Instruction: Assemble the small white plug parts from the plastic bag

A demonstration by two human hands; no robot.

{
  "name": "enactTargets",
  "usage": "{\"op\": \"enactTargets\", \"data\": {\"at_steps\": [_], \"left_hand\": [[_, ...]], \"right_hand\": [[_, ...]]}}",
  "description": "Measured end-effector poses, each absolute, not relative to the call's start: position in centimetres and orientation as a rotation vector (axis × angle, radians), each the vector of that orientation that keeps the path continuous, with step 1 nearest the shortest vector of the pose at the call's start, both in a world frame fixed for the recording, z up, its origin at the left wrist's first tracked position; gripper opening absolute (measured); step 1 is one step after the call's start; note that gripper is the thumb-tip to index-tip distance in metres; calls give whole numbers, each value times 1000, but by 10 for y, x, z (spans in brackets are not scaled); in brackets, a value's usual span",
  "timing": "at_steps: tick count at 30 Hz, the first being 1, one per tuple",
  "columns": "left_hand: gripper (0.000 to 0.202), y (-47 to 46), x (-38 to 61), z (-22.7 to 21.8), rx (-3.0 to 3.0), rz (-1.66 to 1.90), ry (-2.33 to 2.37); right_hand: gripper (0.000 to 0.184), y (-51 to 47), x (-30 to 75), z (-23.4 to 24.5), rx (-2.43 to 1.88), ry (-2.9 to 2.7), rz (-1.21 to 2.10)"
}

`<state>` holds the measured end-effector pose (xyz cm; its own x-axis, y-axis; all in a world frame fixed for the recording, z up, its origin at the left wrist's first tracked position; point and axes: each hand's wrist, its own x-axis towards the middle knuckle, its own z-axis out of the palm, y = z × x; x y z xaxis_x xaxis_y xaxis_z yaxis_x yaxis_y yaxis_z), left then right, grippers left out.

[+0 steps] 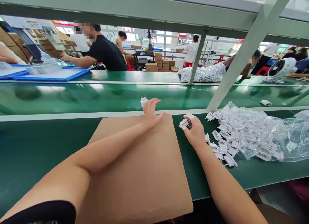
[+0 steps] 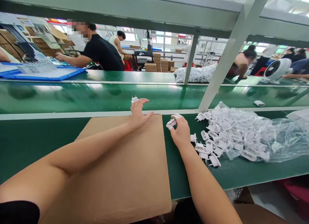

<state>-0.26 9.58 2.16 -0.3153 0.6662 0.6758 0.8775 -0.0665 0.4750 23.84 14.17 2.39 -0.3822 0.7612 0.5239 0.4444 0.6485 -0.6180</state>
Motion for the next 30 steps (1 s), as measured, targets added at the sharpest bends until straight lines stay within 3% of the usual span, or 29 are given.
{"op": "enactTargets", "data": {"at_steps": [7, 12, 19, 26, 30], "left_hand": [[37, 75, 29, 2, -2315, -1599, -1681], [42, 68, 29, 3, -2626, -1658, -1644], [34, 70, 26, 0, -2731, -1479, -1641], [32, 72, 26, -3, -2684, -1541, -1643], [38, 71, 27, -4, -2712, -1545, -1691]], "right_hand": [[53, 133, 229, 21, -981, -1919, 700], [45, 118, 220, 17, -1001, -1783, 999], [29, 113, 209, 7, -850, -1391, 1511], [50, 115, 211, 15, -877, -1129, 1776], [48, 116, 212, 16, -942, -1165, 1765]]}}
